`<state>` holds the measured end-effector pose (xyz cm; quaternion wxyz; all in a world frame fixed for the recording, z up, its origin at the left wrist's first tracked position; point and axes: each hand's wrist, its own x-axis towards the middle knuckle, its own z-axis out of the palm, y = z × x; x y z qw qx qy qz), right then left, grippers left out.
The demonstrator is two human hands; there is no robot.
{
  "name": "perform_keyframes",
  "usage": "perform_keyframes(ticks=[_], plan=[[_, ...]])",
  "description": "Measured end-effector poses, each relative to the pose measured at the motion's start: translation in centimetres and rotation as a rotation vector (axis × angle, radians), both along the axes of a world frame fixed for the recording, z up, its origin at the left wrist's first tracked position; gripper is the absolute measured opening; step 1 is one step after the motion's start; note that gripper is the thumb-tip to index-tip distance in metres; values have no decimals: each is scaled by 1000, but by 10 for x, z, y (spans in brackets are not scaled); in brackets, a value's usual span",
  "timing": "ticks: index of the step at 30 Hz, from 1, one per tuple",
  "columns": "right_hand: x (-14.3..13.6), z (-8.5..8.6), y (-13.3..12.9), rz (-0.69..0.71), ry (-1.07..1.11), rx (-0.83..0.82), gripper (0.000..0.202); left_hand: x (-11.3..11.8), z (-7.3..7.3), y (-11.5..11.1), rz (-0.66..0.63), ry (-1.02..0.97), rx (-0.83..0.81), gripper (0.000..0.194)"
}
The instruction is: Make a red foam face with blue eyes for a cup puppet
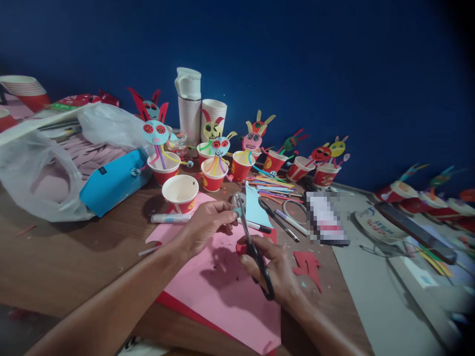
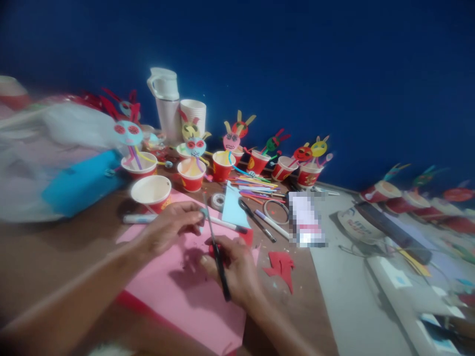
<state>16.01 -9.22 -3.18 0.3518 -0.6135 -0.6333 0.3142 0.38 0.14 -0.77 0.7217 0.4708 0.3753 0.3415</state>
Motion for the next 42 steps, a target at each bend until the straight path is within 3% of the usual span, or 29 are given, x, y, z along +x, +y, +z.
perform_keyframes(ticks=[7, 17, 35, 42], plan=[[1, -2, 0, 82, 29, -44, 30, -4, 6, 4, 7, 155, 92, 8], [3, 0, -1, 157, -11, -55, 32, -14, 8, 10, -108, 227, 166, 6], [4, -5, 0, 147, 28, -68, 31, -18, 9, 12, -158, 268, 193, 7], [3, -1, -1, 82, 20, -57, 29, -13, 6, 9, -139, 188, 115, 12]])
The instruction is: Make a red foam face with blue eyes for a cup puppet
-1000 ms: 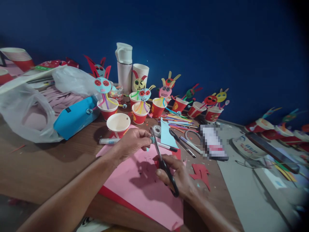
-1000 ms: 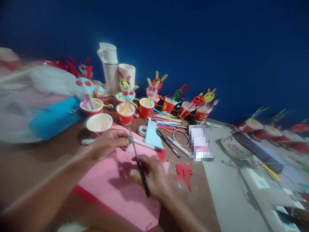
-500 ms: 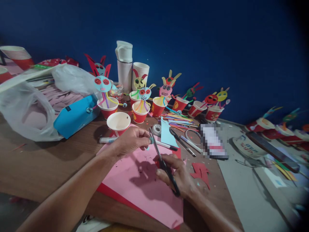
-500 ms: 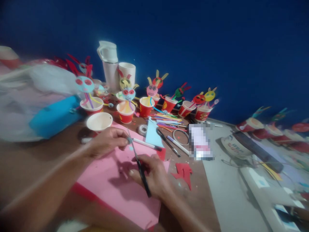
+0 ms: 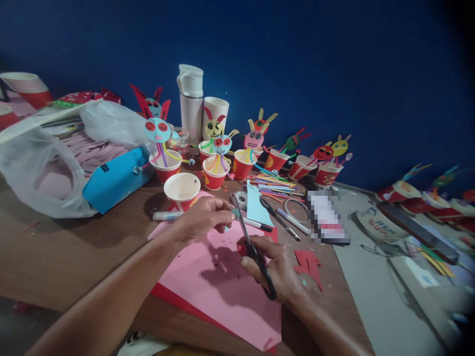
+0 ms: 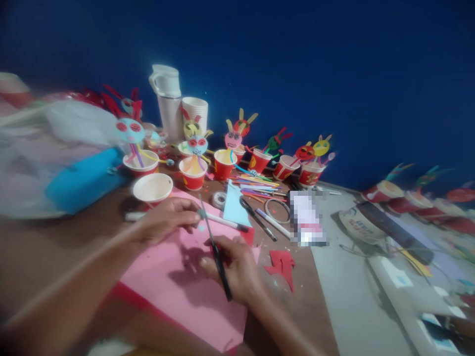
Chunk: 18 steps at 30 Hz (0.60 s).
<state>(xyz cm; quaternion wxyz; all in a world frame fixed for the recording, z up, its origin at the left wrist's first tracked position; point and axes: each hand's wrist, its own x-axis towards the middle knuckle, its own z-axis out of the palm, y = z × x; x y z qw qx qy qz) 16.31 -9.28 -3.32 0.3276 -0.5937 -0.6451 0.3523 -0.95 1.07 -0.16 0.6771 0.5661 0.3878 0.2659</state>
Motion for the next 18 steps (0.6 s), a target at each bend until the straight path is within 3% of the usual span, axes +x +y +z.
perform_keyframes(ticks=[11, 18], plan=[[0, -5, 0, -59, -29, 18, 31, 9, -6, -7, 104, -150, -83, 15], [-3, -2, 0, -40, 33, -10, 33, 9, -4, -6, 139, -103, -46, 13]])
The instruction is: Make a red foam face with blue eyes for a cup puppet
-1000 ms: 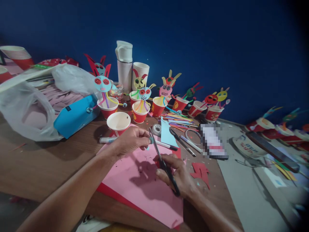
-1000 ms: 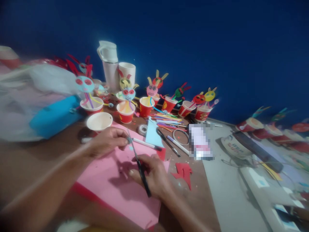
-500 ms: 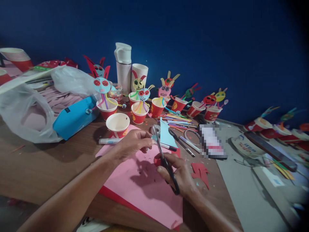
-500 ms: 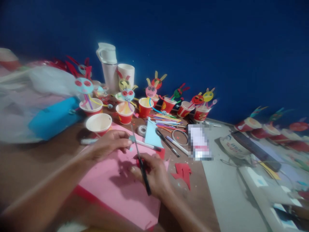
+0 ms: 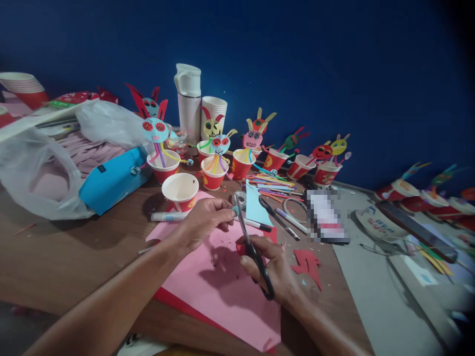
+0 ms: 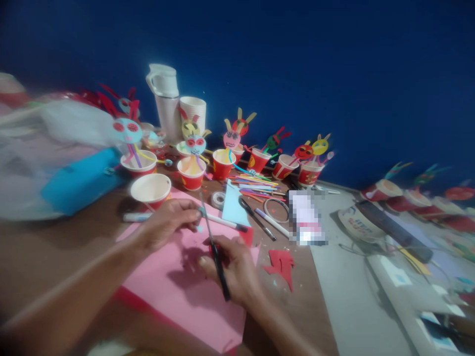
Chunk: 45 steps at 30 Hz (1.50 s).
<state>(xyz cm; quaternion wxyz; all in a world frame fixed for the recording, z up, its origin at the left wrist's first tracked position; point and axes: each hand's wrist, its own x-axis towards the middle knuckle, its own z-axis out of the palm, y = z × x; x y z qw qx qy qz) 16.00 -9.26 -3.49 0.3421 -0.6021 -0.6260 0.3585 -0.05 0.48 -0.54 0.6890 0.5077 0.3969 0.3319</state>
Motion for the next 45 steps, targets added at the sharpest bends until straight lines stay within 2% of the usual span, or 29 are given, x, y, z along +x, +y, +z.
perform_keyframes(ticks=[9, 21, 29, 40, 45], plan=[[0, 0, 0, 69, 8, 12, 31, -2, 5, 0, -10, 86, 50, 10], [1, -1, -2, 38, -60, 31, 35, -3, 7, 2, -35, 104, 83, 9], [-1, 1, -1, 46, -5, 1, 35, -8, 11, 2, -78, 140, 108, 9], [1, -1, -1, 77, 23, -3, 32, -12, 7, 7, -136, 139, 94, 7], [-1, -2, -1, 26, 31, 10, 32, -10, 6, 5, -147, 101, 71, 13]])
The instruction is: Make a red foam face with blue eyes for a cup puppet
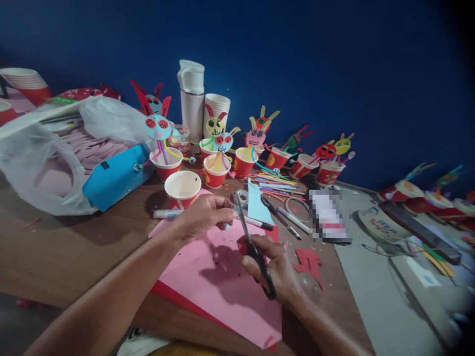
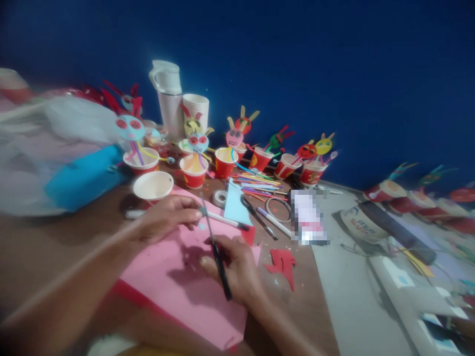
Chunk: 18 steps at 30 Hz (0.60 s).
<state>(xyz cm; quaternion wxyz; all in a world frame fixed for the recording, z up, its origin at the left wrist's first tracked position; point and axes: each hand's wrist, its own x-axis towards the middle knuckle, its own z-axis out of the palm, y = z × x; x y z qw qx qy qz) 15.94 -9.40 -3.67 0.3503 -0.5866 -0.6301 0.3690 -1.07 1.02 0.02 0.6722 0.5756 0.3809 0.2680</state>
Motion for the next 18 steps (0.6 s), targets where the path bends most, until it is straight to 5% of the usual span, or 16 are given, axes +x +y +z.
perform_keyframes(ticks=[18], plan=[[0, -2, 0, -53, -18, -16, 32, 5, -2, -3, 106, -37, -21, 12]])
